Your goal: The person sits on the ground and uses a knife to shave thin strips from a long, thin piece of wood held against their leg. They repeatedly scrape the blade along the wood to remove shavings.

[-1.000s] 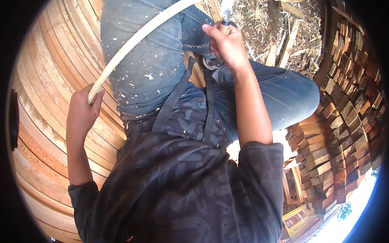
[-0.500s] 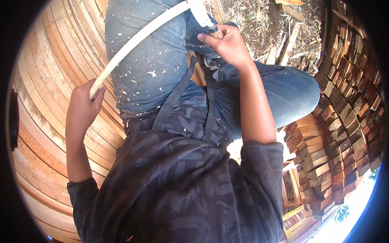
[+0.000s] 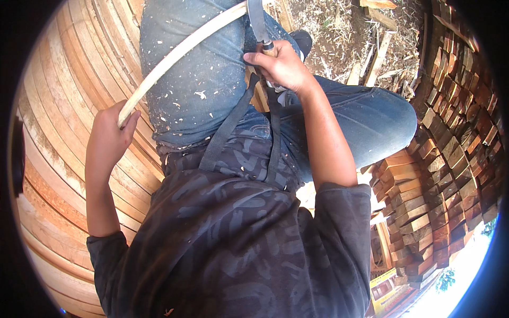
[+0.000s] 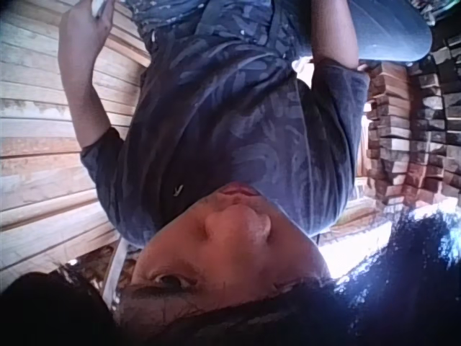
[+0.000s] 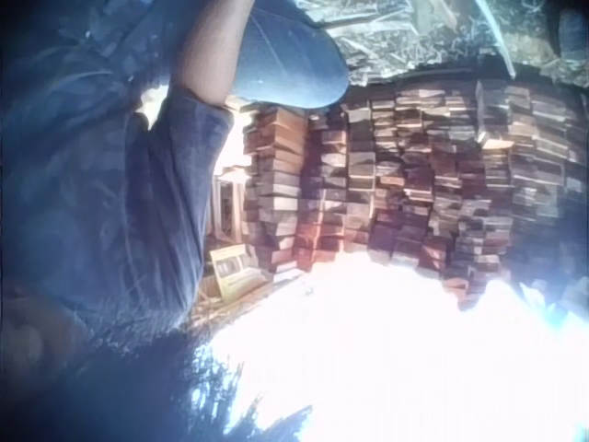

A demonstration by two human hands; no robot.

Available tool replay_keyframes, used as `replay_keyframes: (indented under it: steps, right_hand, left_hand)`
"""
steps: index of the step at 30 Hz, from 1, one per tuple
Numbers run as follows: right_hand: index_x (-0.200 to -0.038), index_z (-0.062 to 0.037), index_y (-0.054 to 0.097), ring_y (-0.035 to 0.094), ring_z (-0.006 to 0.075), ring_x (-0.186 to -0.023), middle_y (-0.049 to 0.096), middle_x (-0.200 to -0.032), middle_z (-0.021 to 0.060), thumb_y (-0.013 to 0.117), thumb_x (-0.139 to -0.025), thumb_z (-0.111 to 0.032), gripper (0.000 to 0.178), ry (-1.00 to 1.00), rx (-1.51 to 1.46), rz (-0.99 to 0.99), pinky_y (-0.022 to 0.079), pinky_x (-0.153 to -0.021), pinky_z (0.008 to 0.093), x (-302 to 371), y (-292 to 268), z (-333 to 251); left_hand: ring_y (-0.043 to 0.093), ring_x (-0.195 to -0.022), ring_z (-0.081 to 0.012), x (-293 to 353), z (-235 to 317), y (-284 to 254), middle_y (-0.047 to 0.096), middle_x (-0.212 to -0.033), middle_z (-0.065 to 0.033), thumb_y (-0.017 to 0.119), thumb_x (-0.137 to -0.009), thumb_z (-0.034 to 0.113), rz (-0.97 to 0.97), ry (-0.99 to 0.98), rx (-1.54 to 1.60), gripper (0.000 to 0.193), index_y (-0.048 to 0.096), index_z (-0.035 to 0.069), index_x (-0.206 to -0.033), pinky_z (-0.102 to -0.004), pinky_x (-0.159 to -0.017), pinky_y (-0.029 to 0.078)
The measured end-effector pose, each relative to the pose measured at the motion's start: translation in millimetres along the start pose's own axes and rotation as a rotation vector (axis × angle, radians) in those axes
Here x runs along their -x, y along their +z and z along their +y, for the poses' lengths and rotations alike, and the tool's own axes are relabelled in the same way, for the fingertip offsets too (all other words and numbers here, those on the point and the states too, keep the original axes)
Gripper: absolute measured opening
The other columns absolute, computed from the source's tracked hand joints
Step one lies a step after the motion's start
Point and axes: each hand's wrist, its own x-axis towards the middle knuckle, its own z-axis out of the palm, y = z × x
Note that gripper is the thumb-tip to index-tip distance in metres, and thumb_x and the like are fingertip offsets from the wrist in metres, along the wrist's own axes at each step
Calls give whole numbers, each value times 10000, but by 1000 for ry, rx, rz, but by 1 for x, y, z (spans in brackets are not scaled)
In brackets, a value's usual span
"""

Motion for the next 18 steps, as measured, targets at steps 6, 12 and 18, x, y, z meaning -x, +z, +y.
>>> replay_keyframes:
  steps: [6, 12, 18]
  right_hand:
    - [-600, -75, 535, 403, 47, -487, 471, -536, -35, 678, -845, -208, 313, -118, 187, 236, 344, -460, 256, 0, -9, 8]
    - [-622, -41, 526, 380, 48, -508, 440, -509, -33, 654, -857, -179, 301, -30, -71, 283, 345, -467, 272, -4, -16, 2]
    - [-624, -48, 502, 364, 37, -520, 417, -527, -48, 658, -863, -166, 309, -85, -20, 293, 330, -461, 265, -1, -8, 1]
  left_hand:
    - [441, -472, -295, -2, 1, -2, 486, -569, -202, 625, -867, 119, -16, 8, -13, 195, 592, -73, -849, -378, -496, 377]
    - [405, -466, -272, 0, -2, 1, 463, -552, -183, 622, -868, 118, -6, 3, -12, 191, 591, -67, -835, -367, -492, 369]
    - [408, -465, -278, 1, 0, -1, 459, -549, -186, 630, -858, 126, -13, -16, -5, 195, 591, -57, -804, -369, -497, 371]
